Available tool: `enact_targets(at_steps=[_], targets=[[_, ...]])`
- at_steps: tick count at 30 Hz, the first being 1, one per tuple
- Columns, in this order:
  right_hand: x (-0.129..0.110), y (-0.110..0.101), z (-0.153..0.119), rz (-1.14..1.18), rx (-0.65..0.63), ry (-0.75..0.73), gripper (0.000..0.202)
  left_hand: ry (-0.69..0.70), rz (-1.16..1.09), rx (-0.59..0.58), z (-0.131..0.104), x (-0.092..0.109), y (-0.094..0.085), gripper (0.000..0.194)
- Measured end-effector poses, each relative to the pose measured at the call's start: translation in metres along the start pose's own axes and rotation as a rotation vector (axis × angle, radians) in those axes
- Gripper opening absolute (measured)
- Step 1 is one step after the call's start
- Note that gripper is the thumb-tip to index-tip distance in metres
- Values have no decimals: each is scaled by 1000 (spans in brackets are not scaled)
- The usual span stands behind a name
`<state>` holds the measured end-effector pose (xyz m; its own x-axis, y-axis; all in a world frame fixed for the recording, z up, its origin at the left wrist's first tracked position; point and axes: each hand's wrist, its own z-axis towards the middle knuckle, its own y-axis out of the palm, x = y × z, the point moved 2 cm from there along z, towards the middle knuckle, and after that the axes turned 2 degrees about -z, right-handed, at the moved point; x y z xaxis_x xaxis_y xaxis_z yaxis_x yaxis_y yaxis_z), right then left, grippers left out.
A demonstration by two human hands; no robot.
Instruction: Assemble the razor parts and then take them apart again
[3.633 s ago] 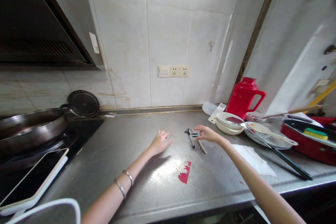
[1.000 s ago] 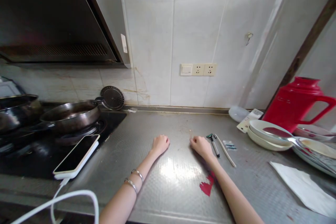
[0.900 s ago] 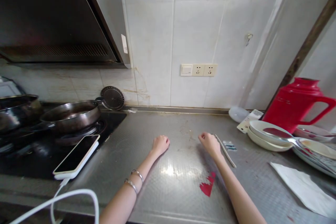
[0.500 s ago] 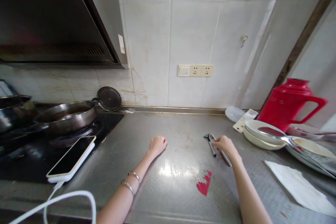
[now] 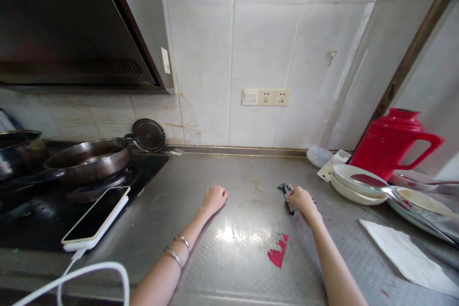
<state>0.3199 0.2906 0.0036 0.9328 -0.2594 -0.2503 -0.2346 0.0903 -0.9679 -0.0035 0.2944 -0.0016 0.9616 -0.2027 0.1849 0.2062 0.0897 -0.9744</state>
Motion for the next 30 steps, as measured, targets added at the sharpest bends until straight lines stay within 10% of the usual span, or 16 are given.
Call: enact_targets(at_steps=[19, 30], targets=[[-11, 2, 5, 200, -41, 16, 19, 0, -74, 14, 0, -3, 0, 33], [-83, -15, -8, 423, 13, -42, 19, 188, -405, 20, 0, 28, -9, 26]])
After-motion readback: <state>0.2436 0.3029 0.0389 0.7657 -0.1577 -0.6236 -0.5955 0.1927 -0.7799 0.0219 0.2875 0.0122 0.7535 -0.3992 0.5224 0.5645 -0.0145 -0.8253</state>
